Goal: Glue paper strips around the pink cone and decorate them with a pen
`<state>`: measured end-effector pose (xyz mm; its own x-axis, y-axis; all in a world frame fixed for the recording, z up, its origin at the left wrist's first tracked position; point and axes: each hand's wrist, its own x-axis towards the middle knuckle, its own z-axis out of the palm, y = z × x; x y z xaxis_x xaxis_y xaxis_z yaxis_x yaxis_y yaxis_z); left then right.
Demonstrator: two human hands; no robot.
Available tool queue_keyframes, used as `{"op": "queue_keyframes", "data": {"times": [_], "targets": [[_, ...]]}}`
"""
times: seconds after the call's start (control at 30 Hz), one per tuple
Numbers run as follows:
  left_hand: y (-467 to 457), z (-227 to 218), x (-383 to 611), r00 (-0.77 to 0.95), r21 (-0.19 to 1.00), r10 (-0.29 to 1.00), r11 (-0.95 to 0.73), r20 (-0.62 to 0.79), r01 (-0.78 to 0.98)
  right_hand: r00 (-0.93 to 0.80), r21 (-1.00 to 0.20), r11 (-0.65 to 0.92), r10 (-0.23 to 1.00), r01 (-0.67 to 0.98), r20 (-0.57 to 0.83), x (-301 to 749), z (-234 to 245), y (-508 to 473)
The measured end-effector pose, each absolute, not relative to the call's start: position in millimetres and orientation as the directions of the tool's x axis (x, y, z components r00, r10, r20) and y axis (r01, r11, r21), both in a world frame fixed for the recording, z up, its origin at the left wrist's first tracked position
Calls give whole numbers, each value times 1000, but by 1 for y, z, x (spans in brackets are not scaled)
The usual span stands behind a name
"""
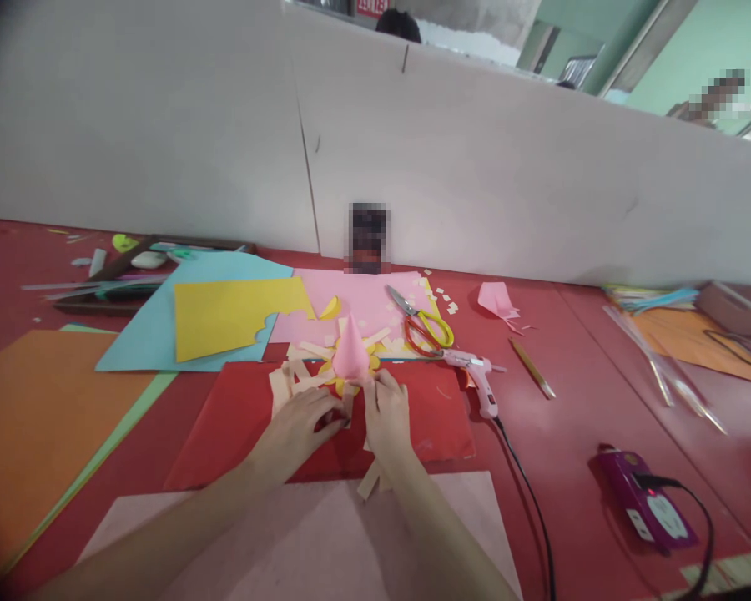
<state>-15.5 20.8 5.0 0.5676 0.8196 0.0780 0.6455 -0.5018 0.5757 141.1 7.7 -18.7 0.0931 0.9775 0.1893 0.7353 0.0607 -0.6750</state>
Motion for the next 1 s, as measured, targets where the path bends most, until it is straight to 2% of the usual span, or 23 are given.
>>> {"op": "queue_keyframes", "data": {"times": [0.1,0.2,0.33,0.43,0.63,0.8,1.0], "targets": [[21,5,-15,564,573,821,-503,85,647,14,-640,128,977,758,212,142,-17,7],[21,5,-15,564,572,820,-510,98,642,1,-601,117,981,790,193,140,-16,7],[21,5,-15,569,577,816,-512,97,637,40,-657,73,987,750,156,137,-15,9],[21,4,-16,569,580,817,-511,98,634,79,-649,42,985,760,156,137,-16,9],[21,4,-16,568,575,816,-516,106,635,108,-740,74,975,669,194,142,-20,9],[21,4,-16,563,571,821,-510,98,644,90,-656,49,980,753,177,141,-20,10],[23,0,-16,571,574,814,-520,109,632,120,-661,27,977,750,177,139,-17,12]]}}
